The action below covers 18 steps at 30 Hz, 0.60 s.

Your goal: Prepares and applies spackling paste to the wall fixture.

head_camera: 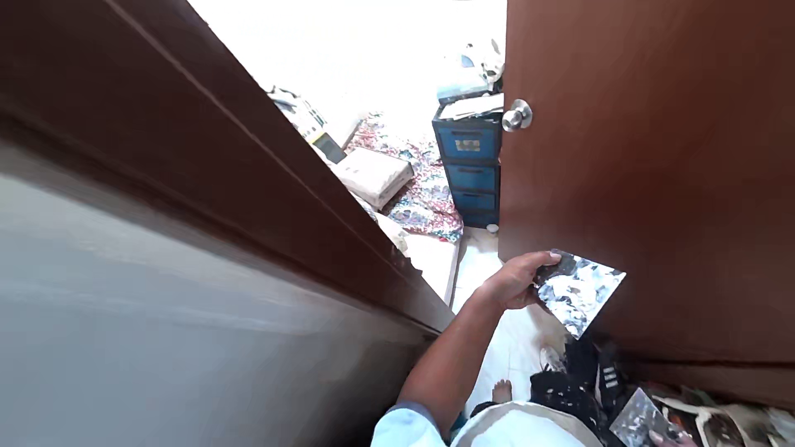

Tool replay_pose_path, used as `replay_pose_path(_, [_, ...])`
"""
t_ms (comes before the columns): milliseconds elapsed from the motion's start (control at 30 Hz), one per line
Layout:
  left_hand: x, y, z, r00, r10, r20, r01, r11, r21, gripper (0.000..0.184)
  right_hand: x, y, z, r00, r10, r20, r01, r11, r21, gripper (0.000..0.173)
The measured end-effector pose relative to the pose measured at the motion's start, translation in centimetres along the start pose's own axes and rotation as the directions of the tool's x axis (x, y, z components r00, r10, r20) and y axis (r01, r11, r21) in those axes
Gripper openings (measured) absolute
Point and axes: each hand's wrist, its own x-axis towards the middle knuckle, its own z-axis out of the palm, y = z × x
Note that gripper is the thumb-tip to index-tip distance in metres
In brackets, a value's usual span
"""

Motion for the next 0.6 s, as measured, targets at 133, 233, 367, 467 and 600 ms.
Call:
replay_pose_path(133, [3.6,5.5,-3.9,0.998,0.067,0.006,-0.067,0.998,-0.004,0.036,6.7,-3.5,7.1,0.993,0.087,0.083,-0.096,0.989,0.11,0.032])
replay_pose_path(233, [6.4,9.8,-7.0,0.99,0.137,0.015,-0.137,0.99,0.028,0.035,11.6,-5.2,13.3,0.965,0.192,0.181,-0.223,0.96,0.171,0.03])
replay_pose_path(367, [10.4,16.7,-12.3,0.955,0.275,0.114,-0.287,0.952,0.104,0.031,19.9,-5.0,22.1,0.899,0.334,0.282,-0.379,0.917,0.124,0.025])
replay_pose_path(467, [12.4,21.4,-17.7,0.908,0.388,0.159,-0.405,0.909,0.098,0.028,27.5,-2.8,27.0,0.816,0.46,0.351,-0.514,0.855,0.074,0.016])
replay_pose_path(600, [12.5,25.2,-25.4,0.905,0.426,0.009,-0.42,0.889,0.185,0.024,35.4,-3.3,32.8,0.722,0.676,0.144,-0.67,0.736,-0.098,0.018])
